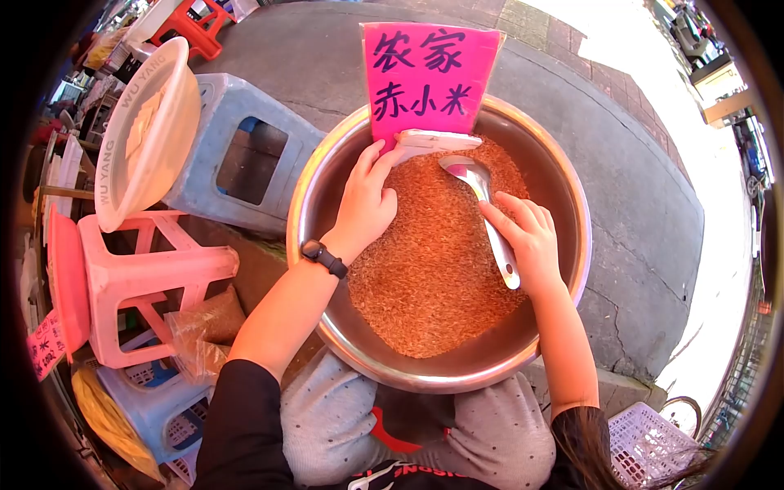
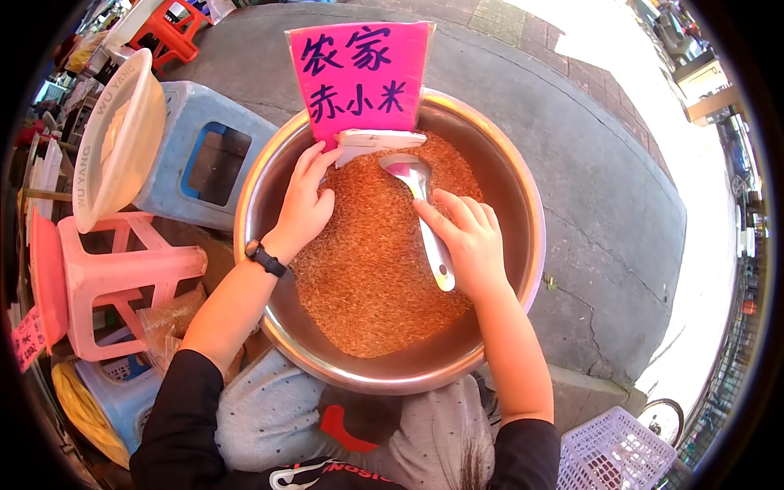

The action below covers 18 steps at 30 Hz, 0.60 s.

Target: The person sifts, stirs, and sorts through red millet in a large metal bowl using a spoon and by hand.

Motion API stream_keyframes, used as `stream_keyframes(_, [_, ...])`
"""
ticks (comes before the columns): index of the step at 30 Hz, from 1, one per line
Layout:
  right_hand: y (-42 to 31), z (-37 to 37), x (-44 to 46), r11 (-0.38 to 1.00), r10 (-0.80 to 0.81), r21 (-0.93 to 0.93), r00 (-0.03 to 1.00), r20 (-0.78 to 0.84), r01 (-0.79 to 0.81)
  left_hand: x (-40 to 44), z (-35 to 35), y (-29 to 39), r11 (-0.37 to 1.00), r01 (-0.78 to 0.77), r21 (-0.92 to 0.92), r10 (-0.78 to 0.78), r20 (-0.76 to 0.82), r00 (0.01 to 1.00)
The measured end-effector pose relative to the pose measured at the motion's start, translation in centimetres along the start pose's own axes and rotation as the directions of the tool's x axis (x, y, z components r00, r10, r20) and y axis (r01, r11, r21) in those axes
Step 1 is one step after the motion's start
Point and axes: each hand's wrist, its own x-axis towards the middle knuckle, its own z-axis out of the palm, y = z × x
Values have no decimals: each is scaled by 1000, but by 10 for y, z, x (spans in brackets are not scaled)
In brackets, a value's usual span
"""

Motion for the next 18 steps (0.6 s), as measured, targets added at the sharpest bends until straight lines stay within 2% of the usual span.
stream_keyframes(1, [0,2,0,999,-3,-35,1000,-5,3,-1,0,0,1000,11,2,-11,11,1000])
stream_keyframes(3, [-3,3,4,999,-45,7,998,-35,45,0,-1,1,1000,9,28,-9,9,1000])
stream_keyframes(7, [-5,6,3,986,-36,164,999,-29,40,0,-1,2,997,70,-18,-70,41,997])
stream_keyframes(12, [11,-4,-2,908,92,419,979,-183,-7,0,0,-1,996,84,-38,-82,39,996])
stream_keyframes(13, [14,-4,-5,908,113,418,969,-221,-11,0,1,-4,996,77,-36,-76,33,997])
stream_keyframes(15, [9,-3,0,953,69,301,950,-304,27,-1,0,-3,997,66,-48,-66,5,998])
stream_keyframes(17, [7,5,2,977,52,213,960,-275,8,0,1,-2,997,58,-55,-59,-9,998])
stream_keyframes(18, [5,9,4,974,41,227,969,-245,16,-1,2,-2,997,60,-54,-61,-11,998])
